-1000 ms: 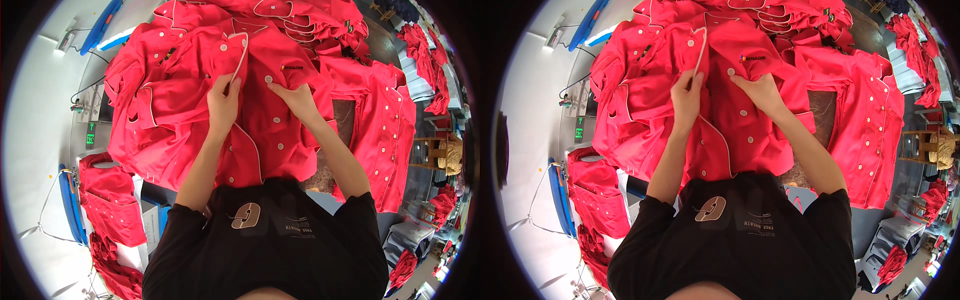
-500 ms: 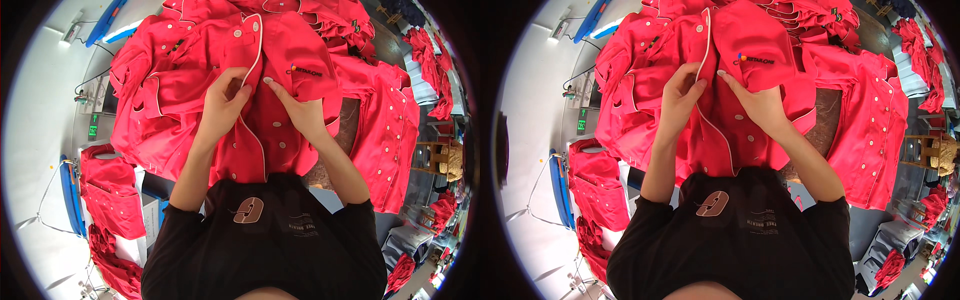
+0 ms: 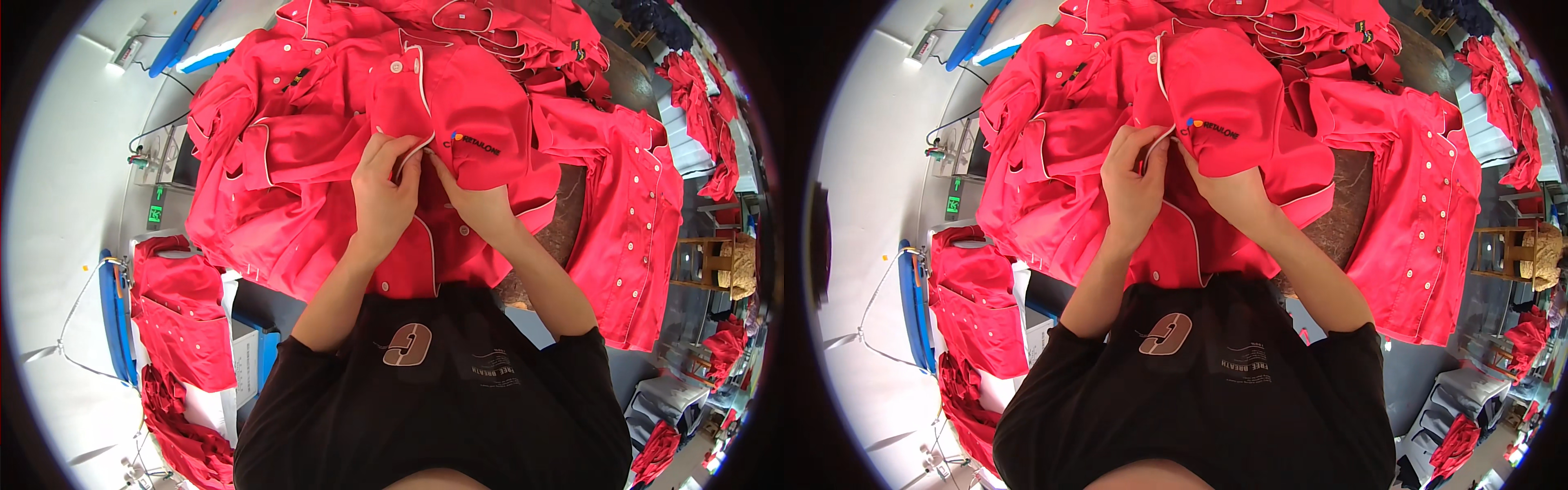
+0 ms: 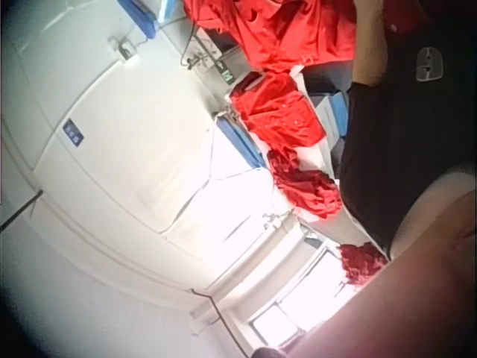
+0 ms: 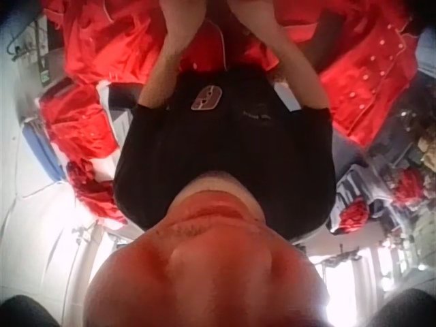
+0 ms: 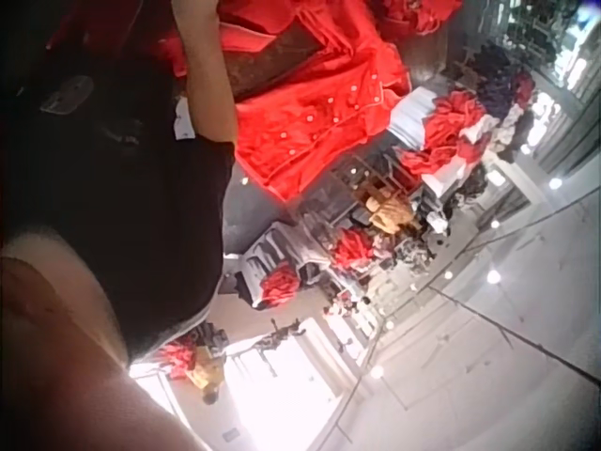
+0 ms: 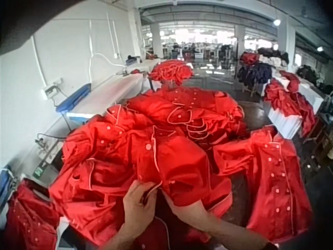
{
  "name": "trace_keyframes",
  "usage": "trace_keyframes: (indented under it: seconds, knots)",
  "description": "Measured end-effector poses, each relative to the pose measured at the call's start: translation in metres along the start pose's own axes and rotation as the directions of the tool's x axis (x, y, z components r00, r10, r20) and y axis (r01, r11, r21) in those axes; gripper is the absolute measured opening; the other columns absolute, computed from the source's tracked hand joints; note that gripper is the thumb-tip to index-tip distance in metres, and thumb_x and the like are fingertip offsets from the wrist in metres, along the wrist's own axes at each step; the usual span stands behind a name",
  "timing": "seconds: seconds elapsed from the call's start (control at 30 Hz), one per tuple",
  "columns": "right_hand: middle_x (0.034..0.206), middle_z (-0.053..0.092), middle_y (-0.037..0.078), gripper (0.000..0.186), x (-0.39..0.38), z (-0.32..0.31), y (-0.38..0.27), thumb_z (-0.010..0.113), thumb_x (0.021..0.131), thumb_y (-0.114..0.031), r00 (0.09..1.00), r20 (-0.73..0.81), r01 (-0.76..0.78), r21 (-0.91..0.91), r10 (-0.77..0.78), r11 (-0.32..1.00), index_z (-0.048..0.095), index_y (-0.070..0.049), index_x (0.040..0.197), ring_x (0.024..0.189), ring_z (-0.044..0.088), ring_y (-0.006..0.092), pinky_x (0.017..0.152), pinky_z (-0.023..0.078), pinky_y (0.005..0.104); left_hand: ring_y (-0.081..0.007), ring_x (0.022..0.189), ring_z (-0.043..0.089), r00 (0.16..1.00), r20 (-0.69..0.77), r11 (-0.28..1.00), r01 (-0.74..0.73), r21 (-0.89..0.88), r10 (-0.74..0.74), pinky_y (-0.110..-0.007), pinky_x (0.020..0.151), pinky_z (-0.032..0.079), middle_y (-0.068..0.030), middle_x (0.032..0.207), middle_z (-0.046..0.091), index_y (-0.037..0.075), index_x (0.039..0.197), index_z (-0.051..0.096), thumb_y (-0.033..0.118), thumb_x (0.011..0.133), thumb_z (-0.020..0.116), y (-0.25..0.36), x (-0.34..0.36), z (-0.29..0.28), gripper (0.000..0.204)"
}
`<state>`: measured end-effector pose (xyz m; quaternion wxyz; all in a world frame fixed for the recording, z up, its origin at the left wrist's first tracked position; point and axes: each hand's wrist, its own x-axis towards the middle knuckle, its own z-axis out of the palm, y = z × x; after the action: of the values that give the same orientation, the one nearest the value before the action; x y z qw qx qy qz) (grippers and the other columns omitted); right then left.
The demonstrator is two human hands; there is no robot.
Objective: Folding and stacking red jackets on an industrial workbench.
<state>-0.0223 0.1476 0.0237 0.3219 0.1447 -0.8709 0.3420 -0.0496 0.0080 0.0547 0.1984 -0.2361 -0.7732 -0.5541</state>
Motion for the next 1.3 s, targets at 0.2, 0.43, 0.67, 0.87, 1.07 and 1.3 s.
trace_keyframes:
  seconds: [0.2, 0.43, 0.67, 0.87, 1.07, 1.3]
  knots:
    - [0.081, 0.062, 0.006, 0.021, -0.004, 0.003, 0.001, 0.064, 0.085, -0.010, 0.997, 0.005, 0.079, -0.237, -0.081, 0.968, 0.062, -0.002, 0.104, 0.068, 0.060, 0.0142, 0.058, 0.048, 0.0297, -0.0198, 0.066, 0.054, 0.996, 0.084, 0.999, 0.032, -0.007, -0.032, -0.028, 0.059, 0.044, -0.0097, 0.079, 0.053, -0.002, 0.094, 0.062, -0.009, 0.078, 0.059, 0.008, -0.001, -0.003, 0.018]
    - [0.081, 0.063, 0.006, 0.018, -0.002, 0.006, -0.002, 0.067, 0.082, -0.009, 0.979, -0.061, -0.190, 0.076, 0.195, 0.979, 0.061, 0.001, 0.095, 0.070, 0.061, 0.0147, 0.060, 0.048, 0.0287, -0.0292, 0.095, 0.053, 0.970, 0.145, 0.952, -0.222, 0.213, 0.194, -0.035, 0.081, 0.045, -0.0136, 0.106, 0.054, 0.001, 0.105, 0.059, -0.008, 0.073, 0.059, 0.005, -0.008, 0.004, 0.034]
    - [0.082, 0.064, 0.006, 0.016, 0.002, 0.005, -0.007, 0.069, 0.079, -0.006, 0.936, -0.095, -0.279, 0.387, 0.339, 0.879, 0.062, 0.001, 0.093, 0.072, 0.062, 0.0155, 0.064, 0.049, 0.0291, -0.0285, 0.081, 0.056, 0.966, 0.155, 0.970, -0.224, 0.098, 0.207, -0.034, 0.071, 0.047, -0.0123, 0.089, 0.056, 0.001, 0.105, 0.059, -0.006, 0.077, 0.060, -0.017, -0.005, 0.007, 0.028]
    - [0.081, 0.064, 0.006, 0.012, 0.005, -0.006, 0.003, 0.066, 0.081, -0.006, 0.881, 0.164, -0.472, 0.334, 0.443, 0.816, 0.059, 0.002, 0.088, 0.071, 0.061, 0.0143, 0.061, 0.047, 0.0293, -0.0272, 0.073, 0.054, 0.964, 0.216, 0.984, -0.171, 0.049, 0.157, -0.035, 0.062, 0.044, -0.0117, 0.081, 0.051, 0.001, 0.101, 0.060, -0.004, 0.078, 0.061, -0.030, -0.008, 0.010, 0.024]
    - [0.076, 0.059, 0.003, 0.014, 0.005, -0.006, 0.001, 0.063, 0.085, -0.011, 0.856, 0.205, -0.516, 0.375, 0.474, 0.770, 0.058, 0.002, 0.085, 0.068, 0.055, 0.0099, 0.059, 0.044, 0.0287, -0.0284, 0.068, 0.050, 0.960, 0.211, 0.975, -0.204, 0.083, 0.183, -0.037, 0.058, 0.042, -0.0122, 0.077, 0.046, 0.001, 0.101, 0.058, -0.005, 0.078, 0.058, -0.034, -0.011, 0.017, 0.024]
    - [0.080, 0.059, 0.005, 0.014, -0.006, 0.011, 0.004, 0.063, 0.085, -0.010, 0.782, 0.044, -0.515, 0.608, 0.622, 0.604, 0.057, 0.002, 0.088, 0.072, 0.055, 0.0129, 0.065, 0.045, 0.0293, -0.0287, 0.069, 0.049, 0.895, 0.259, 0.901, -0.408, 0.144, 0.364, -0.037, 0.057, 0.043, -0.0112, 0.075, 0.046, 0.001, 0.092, 0.055, -0.008, 0.068, 0.058, -0.041, -0.012, 0.023, 0.026]
